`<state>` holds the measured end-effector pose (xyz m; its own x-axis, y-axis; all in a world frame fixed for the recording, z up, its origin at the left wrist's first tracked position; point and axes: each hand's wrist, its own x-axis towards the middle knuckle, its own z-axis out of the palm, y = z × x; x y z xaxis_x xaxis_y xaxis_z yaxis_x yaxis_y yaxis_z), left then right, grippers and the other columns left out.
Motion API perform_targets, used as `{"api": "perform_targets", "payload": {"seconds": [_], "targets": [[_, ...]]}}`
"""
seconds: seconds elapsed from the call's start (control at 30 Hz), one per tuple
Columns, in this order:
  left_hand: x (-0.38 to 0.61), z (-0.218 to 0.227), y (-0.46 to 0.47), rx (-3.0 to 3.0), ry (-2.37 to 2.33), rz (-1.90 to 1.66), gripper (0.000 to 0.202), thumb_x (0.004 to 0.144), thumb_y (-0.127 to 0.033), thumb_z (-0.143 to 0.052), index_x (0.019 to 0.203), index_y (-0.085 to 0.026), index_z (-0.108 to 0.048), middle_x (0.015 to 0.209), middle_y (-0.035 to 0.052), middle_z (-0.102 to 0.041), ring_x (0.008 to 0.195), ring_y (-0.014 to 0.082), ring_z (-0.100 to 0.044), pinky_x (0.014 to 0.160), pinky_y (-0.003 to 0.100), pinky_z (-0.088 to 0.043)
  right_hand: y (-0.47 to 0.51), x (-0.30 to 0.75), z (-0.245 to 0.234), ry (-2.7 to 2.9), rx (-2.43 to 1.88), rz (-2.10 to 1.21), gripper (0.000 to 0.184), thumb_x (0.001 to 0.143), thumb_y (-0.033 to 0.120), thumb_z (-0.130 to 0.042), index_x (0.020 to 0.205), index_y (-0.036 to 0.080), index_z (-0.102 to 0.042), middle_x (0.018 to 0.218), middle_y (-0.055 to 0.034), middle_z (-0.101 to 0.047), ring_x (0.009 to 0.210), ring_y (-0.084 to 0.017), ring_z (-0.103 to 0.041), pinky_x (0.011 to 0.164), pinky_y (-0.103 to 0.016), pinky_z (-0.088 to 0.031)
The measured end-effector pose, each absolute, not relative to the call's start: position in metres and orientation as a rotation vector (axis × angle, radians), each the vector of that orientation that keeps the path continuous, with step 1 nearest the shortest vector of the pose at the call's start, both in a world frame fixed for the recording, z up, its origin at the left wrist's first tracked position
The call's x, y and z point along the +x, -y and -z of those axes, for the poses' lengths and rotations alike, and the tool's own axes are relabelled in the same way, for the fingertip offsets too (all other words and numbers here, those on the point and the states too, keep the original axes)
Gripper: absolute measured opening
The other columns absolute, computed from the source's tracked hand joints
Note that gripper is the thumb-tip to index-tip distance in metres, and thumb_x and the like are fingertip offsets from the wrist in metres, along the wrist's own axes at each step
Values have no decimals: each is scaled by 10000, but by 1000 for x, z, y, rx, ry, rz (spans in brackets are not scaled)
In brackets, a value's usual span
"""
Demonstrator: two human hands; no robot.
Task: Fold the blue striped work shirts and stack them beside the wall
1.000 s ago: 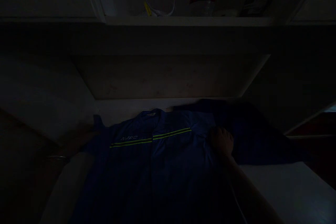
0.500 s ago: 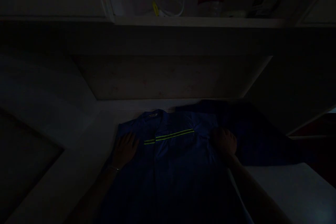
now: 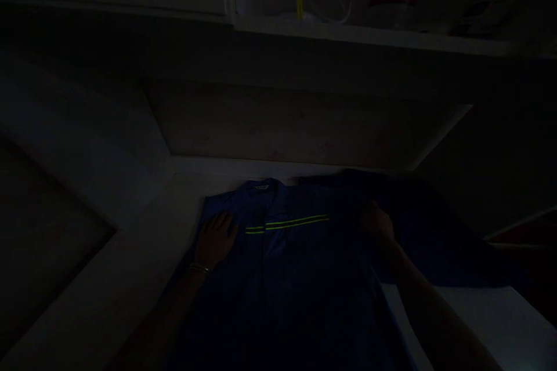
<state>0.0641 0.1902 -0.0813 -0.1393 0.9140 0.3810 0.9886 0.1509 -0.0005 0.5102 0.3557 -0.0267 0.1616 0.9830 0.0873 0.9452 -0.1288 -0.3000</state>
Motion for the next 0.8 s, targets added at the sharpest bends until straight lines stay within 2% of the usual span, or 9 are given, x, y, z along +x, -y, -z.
{"api": "perform_targets", "payload": {"seconds": [0.2, 0.33, 0.43, 0.5, 0.6, 0.7, 0.73, 0.8], "targets": [[65, 80, -189, -1822, 2140, 361, 517, 985, -463, -328, 1345, -189, -579, 1449, 112, -541, 1332, 281, -483, 1133, 480, -324, -322, 444, -31, 2208, -1846, 160, 374, 976, 298, -344, 1266, 228, -569, 1148, -136, -676, 853, -268, -693, 675, -345, -474], [64, 81, -190, -1809, 2145, 366, 505, 984, -468, -334, 1346, -211, -574, 1461, 100, -531, 1340, 268, -475, 1140, 472, -316, -287, 389, -32, 2533, -1526, 228, 364, 953, 187, -373, 1245, 217, -589, 1094, -130, -692, 795, -229, -706, 675, -316, -503], [64, 81, -189, -1816, 2138, 365, 517, 983, -476, -335, 1349, -200, -572, 1466, 106, -524, 1343, 274, -470, 1139, 474, -317, -276, 365, -18, 2674, -1181, -59, 351, 959, 336, -470, 1268, 240, -605, 1133, -99, -706, 928, -240, -705, 784, -323, -534], [65, 80, -189, -1825, 2129, 362, 520, 983, -477, -334, 1344, -193, -578, 1461, 111, -528, 1337, 280, -475, 1129, 475, -330, -279, 363, -7, 2591, -1098, -214, 413, 956, 441, -491, 1302, 240, -596, 1202, -89, -693, 1035, -237, -680, 877, -323, -525], [65, 81, -189, -1816, 2119, 352, 504, 980, -470, -349, 1334, -202, -587, 1459, 107, -531, 1334, 281, -476, 1125, 475, -334, -291, 375, 16, 2426, -1160, -165, 463, 991, 438, -422, 1365, 196, -546, 1383, -117, -583, 1227, -246, -580, 1025, -381, -461], [65, 79, -188, -1806, 2121, 341, 491, 977, -461, -362, 1343, -216, -579, 1452, 103, -539, 1321, 284, -486, 1118, 484, -340, -300, 391, 50, 2503, -1233, -12, 445, 992, 397, -427, 1386, 217, -525, 1511, -110, -448, 1408, -294, -381, 1137, -580, -286], [67, 77, -188, -1802, 2120, 338, 489, 976, -459, -364, 1337, -213, -584, 1450, 109, -539, 1319, 289, -487, 1115, 490, -342, -301, 395, 61, 2525, -1256, 14, 445, 988, 391, -434, 1395, 232, -514, 1521, -101, -435, 1426, -302, -349, 1136, -628, -243], [73, 71, -187, -1772, 2106, 344, 485, 976, -463, -364, 1307, -204, -607, 1459, 129, -523, 1336, 309, -465, 1125, 530, -318, -302, 399, 77, 2477, -1263, 14, 442, 997, 375, -403, 1403, 230, -498, 1508, -95, -455, 1417, -278, -368, 1145, -627, -219]]}}
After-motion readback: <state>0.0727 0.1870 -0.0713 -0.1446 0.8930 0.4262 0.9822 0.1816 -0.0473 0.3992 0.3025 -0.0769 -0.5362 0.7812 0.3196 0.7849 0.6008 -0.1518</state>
